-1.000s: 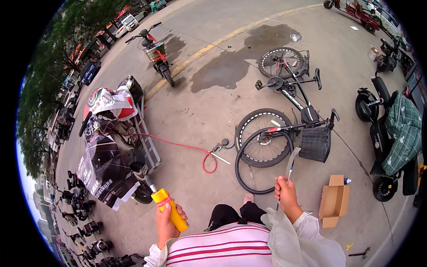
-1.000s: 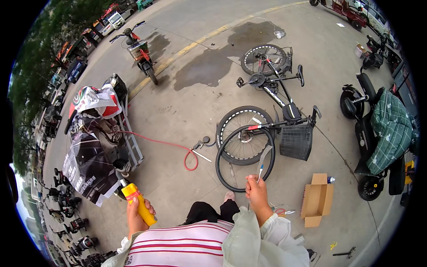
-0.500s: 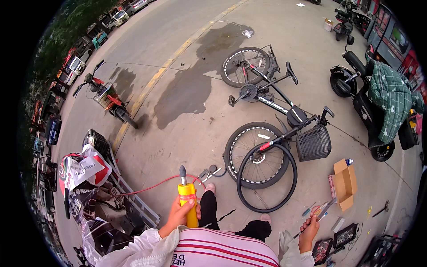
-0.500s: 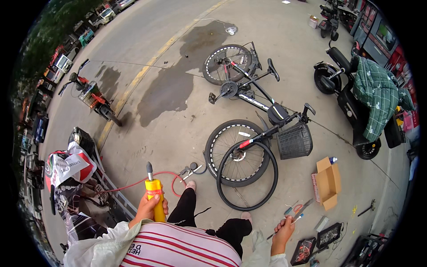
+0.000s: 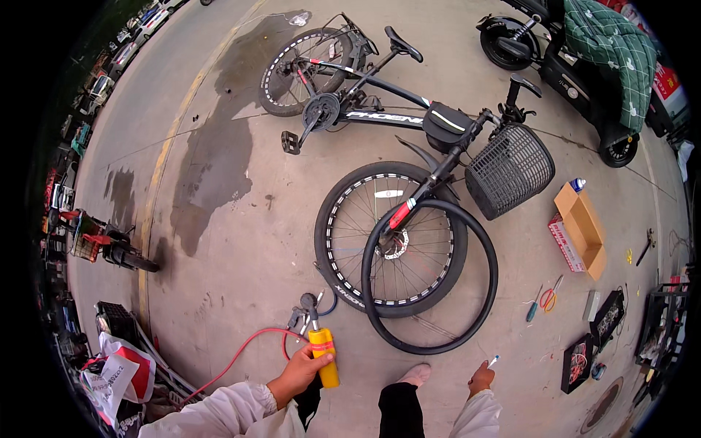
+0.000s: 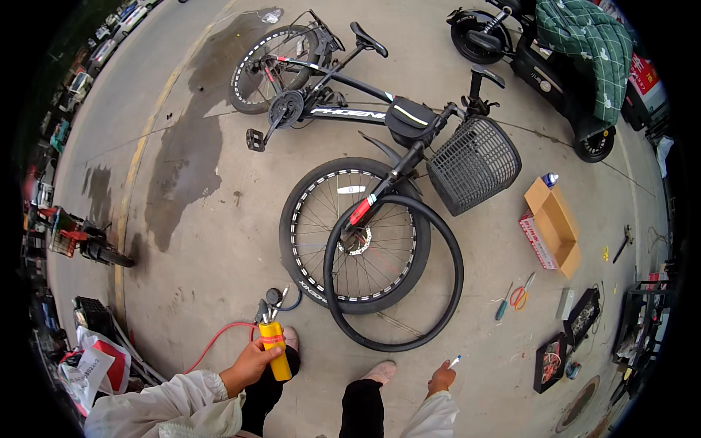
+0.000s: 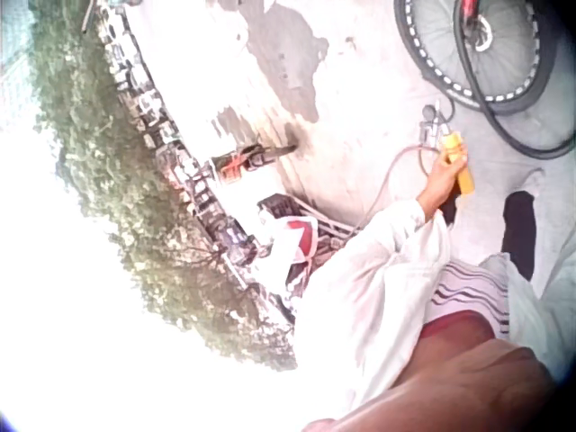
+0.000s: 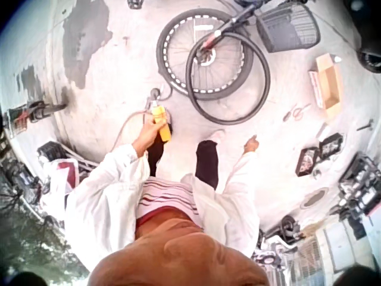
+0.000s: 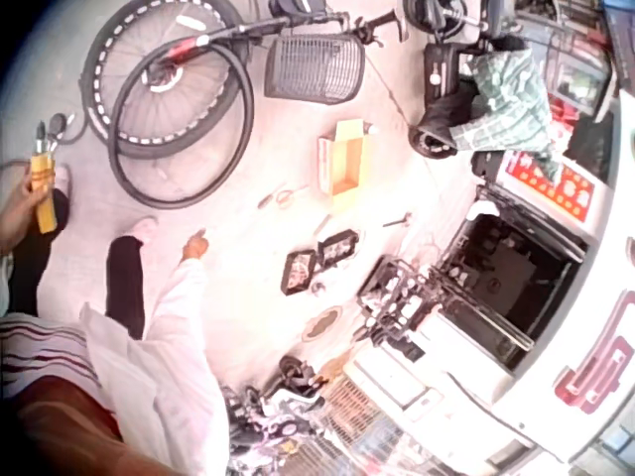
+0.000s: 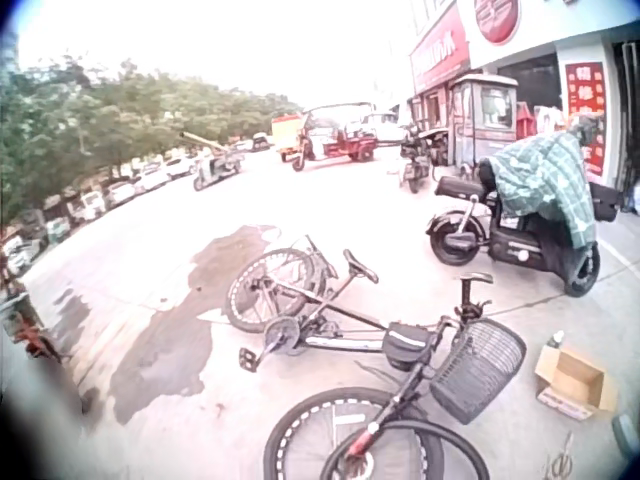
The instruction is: The person retrieves a tube and glue from inside a shop, then moves outside to a bicycle. They apply glue to the inner tube, attach a patch, and press it into place. The person handles the tube and patch by hand.
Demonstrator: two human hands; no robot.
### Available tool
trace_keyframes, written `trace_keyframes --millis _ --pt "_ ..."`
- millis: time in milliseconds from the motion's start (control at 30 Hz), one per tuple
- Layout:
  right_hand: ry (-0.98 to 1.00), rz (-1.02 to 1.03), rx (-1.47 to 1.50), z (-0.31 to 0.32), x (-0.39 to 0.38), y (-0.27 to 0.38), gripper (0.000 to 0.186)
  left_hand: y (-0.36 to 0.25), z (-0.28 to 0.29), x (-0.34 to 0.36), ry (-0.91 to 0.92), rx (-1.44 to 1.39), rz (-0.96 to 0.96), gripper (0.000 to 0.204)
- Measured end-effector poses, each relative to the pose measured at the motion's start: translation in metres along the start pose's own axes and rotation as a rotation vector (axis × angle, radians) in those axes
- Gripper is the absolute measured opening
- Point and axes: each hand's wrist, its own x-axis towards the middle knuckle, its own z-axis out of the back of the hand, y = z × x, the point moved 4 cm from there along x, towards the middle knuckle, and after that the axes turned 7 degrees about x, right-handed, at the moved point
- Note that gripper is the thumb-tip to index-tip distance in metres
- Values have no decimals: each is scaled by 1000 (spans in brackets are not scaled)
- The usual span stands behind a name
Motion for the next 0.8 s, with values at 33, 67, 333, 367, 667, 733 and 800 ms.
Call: trace_keyframes --millis 33,67,333,367,667,733,800 --pt "-91 50 -43 0 43 -26 41 30 0 40 81 30 -4 44" --pt "-185 101 -80 2 83 -51 43 48 -4 77 114 91 15 46" --pt "-480 1145 -444 -91 91 29 61 146 -61 274 261 70 -98 47" --pt "-225 1267 -241 -110 81 45 61 150 -79 286 324 69 -91 46" --pt "1493 196 500 -261 -67 76 32 156 -140 325 584 199 -173 36" --pt "1468 337 531 -258 -69 87 27 134 -108 338 267 429 -284 35" --pt "1403 426 559 -256 -69 98 21 127 -56 343 -435 737 -458 44"
